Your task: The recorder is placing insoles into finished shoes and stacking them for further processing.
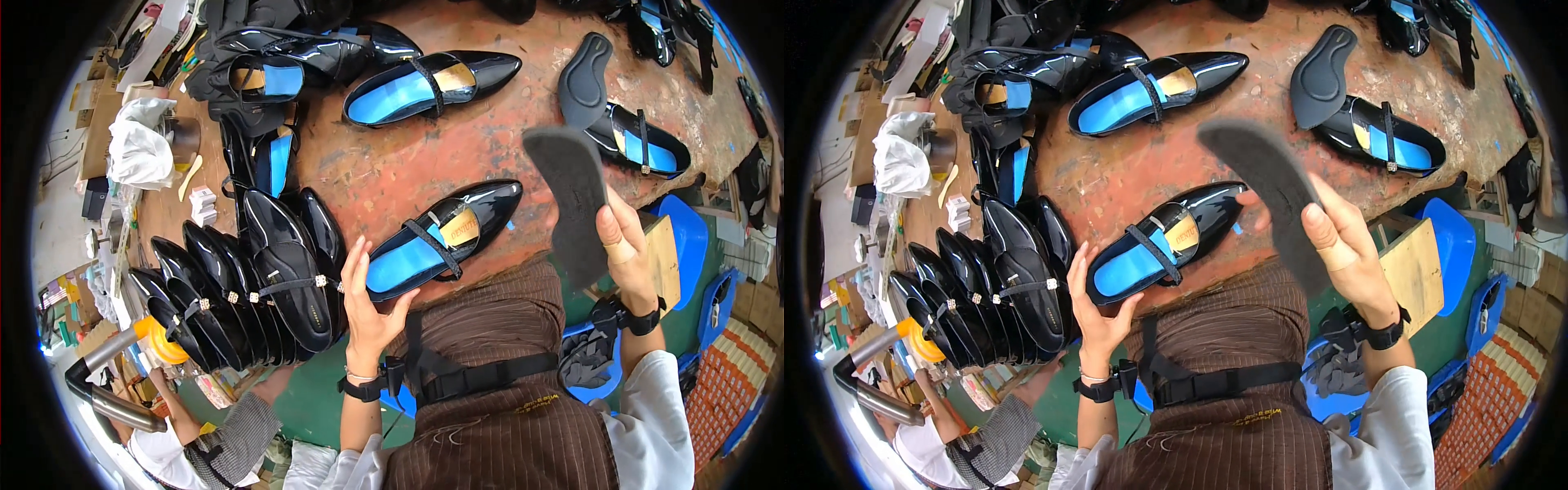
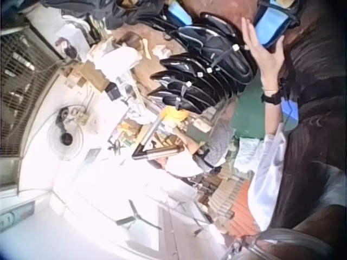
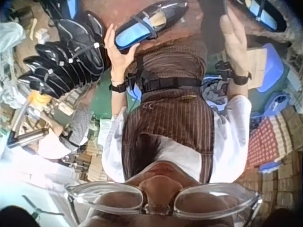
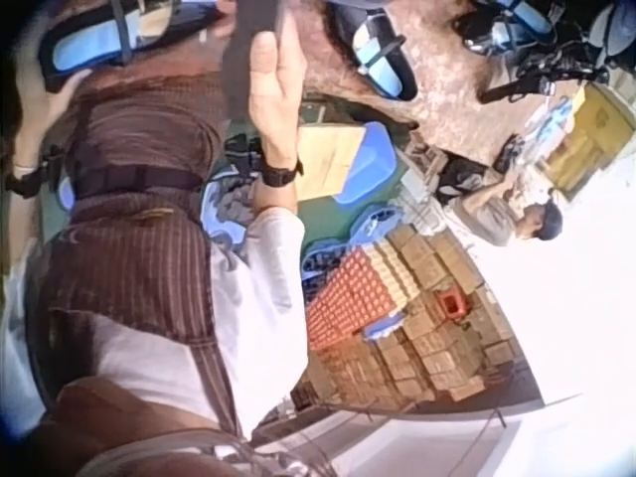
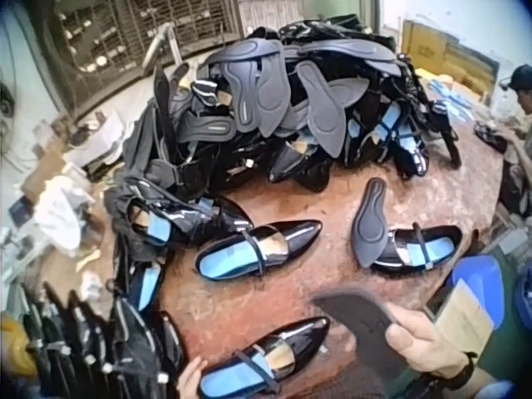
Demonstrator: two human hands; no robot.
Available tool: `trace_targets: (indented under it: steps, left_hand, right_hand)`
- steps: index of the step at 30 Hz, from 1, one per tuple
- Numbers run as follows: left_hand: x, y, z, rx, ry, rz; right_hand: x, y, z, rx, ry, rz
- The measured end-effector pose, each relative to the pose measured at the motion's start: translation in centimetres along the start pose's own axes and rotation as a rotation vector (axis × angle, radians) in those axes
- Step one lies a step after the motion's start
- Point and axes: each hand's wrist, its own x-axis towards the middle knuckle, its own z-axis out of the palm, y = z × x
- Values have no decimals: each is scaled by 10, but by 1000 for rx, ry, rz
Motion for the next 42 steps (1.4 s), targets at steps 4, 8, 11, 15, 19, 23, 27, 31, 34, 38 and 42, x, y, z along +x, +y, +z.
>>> trace_targets:
  steps: [4, 8, 11, 15, 19, 23, 27, 31, 34, 38, 42]
  left_hand:
    - [0, -7, 2, -75, -41, -22]
    - [-7, -6, 16, -228, 61, -55]
    - [-8, -7, 22, -213, 144, -42]
    - [-9, -9, 29, -215, 162, -42]
    - [-10, -6, 24, -245, 160, -57]
    - [-10, -7, 23, -250, 153, -53]
    - [-12, -9, 22, -221, 141, -58]
    - [-12, -10, 22, -238, 132, -42]
    - [-12, -11, 22, -252, 135, -35]
    - [-13, -14, 22, -284, 135, -23]
    - [-16, -17, 21, -321, 121, -33]
  right_hand:
    - [14, 7, 5, -840, -12, -352]
    - [32, 14, 14, -1124, -173, -588]
    - [49, 33, 28, -959, -299, -657]
    - [67, 62, 61, -784, -381, -696]
    - [72, 70, 87, -757, -468, -638]
    - [74, 69, 95, -730, -455, -587]
    - [77, 70, 103, -737, -499, -588]
    - [78, 72, 109, -781, -544, -552]
    - [77, 73, 110, -806, -564, -535]
    - [76, 72, 113, -845, -573, -549]
    - [73, 72, 115, -941, -635, -589]
